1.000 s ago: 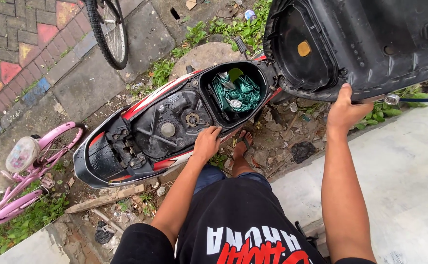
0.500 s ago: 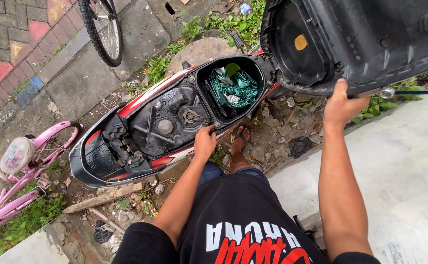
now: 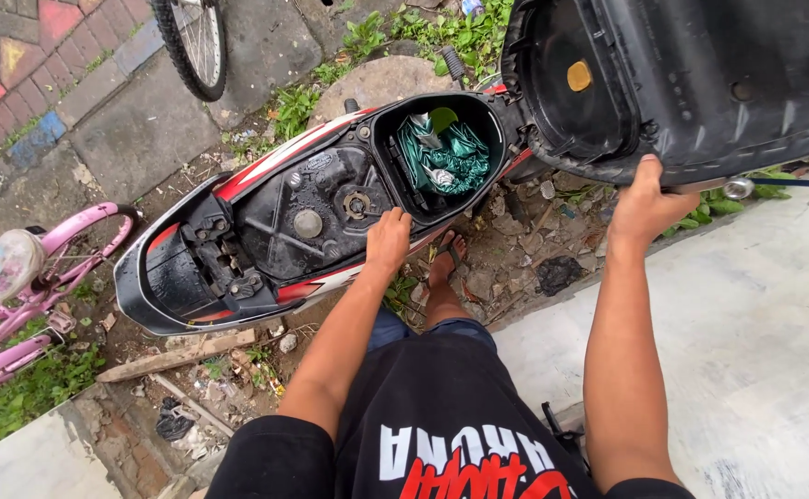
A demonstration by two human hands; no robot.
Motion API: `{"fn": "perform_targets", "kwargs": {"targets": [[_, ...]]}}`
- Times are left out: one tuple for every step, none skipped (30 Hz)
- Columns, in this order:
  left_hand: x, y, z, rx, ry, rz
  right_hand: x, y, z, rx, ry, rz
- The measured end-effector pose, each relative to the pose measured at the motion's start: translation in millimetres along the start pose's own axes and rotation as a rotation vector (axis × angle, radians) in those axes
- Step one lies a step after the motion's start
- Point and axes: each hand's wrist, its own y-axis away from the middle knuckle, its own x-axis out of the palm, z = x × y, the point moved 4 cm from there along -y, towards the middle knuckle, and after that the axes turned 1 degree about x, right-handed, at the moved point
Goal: The person opens the seat of a motorcycle and uses a wrench to loosen and remove bolts from the rear section. They then pick up a socket wrench from the ground and continue to work on the motorcycle's rear assembly, manipulating the tools to adjust components.
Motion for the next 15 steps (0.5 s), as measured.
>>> {"fn": "perform_targets", "kwargs": {"targets": [[-2, 0, 0, 0.040, -0.043, 0.008, -5, -3, -4, 0.090, 0.016, 0.021], [-4, -1, 1, 0.081, -0.089, 0.014, -9, -6, -8, 0.181, 0.029, 0.039], [-9, -4, -1, 0.081, -0.088, 0.012, -8, -12, -12, 0.178, 0.028, 0.039], [-13, -2, -3, 0.088, -0.094, 0.018, -7, -14, -15, 0.143, 0.034, 0.085], [-17, 0, -4, 0.095, -0.100, 0.024, -7, -15, -18, 0.108, 0.039, 0.131], [-16, 3, -4, 0.098, -0.103, 0.028, -7, -11, -15, 0.112, 0.039, 0.128], [-14, 6, -4, 0.077, -0.061, 0.046, -8, -6, -11, 0.125, 0.018, 0.108], [-12, 8, -2, 0.061, -0.021, 0.064, -10, -1, -8, 0.138, -0.002, 0.082], [-28, 11, -4, 0.070, -0.026, 0.065, -2, 3, -1, 0.141, -0.003, 0.072], [-41, 16, -7, 0.078, 0.019, 0.100, 1, 7, 8, 0.125, -0.010, 0.043], [-54, 20, -10, 0.087, 0.064, 0.135, 4, 12, 16, 0.108, -0.016, 0.015], [-67, 27, -8, 0.110, 0.063, 0.140, -4, 28, 17, 0.107, -0.007, -0.007], [-80, 35, -7, 0.167, 0.104, 0.145, -9, 44, 18, 0.130, 0.091, 0.034], [-95, 39, -5, 0.221, 0.146, 0.141, -9, 58, 21, 0.147, 0.182, 0.078], [-95, 44, 4, 0.241, 0.148, 0.136, -14, 84, 32, 0.139, 0.184, 0.059]]}}
